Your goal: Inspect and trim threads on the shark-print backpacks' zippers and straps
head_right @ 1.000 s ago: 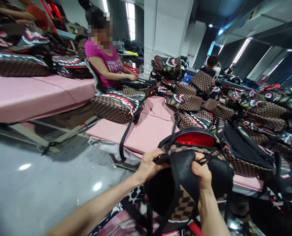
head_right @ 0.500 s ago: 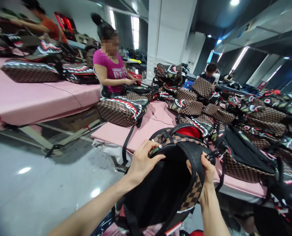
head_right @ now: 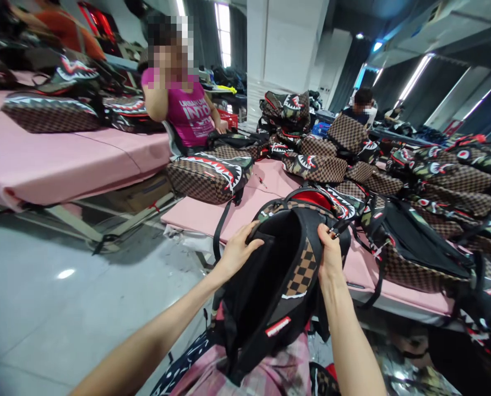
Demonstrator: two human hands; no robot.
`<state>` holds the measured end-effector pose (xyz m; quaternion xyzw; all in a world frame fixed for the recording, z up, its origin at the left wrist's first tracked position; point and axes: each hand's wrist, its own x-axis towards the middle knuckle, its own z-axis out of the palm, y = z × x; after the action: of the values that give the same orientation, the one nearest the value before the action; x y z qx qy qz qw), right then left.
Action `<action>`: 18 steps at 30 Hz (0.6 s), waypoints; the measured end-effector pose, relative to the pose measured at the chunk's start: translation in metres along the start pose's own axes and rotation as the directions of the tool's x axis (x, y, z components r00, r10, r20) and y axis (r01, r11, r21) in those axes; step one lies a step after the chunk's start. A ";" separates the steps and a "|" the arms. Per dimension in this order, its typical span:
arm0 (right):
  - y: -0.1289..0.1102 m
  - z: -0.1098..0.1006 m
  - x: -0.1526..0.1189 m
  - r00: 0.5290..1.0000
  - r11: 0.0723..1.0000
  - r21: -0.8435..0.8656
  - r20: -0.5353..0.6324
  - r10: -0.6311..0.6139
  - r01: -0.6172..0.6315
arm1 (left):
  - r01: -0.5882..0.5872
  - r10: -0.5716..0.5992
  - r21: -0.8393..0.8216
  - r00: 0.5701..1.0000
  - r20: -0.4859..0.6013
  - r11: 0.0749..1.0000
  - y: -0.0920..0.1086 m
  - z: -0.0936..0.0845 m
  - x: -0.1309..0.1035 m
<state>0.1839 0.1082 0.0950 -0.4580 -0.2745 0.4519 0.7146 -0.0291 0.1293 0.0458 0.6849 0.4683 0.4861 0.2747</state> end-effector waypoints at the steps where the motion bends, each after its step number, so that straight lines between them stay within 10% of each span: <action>1: 0.002 0.004 0.004 0.999 0.999 0.018 -0.009 0.033 -0.033 | 0.038 -0.038 0.007 0.999 0.005 0.999 -0.008 -0.001 -0.001; 10: 0.041 0.002 0.019 0.969 0.867 -0.487 0.245 0.019 0.106 | 0.263 -0.256 -0.122 0.964 0.068 0.957 -0.063 0.002 0.032; 18: 0.098 -0.124 -0.010 0.984 0.653 -0.752 0.168 0.064 0.086 | 0.406 -0.400 -0.097 0.914 0.073 0.909 -0.148 -0.008 0.009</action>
<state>0.2405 0.0661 -0.0466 -0.6695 -0.5037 0.3313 0.4339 -0.0911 0.1975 -0.0705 0.5697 0.5648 0.4262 0.4181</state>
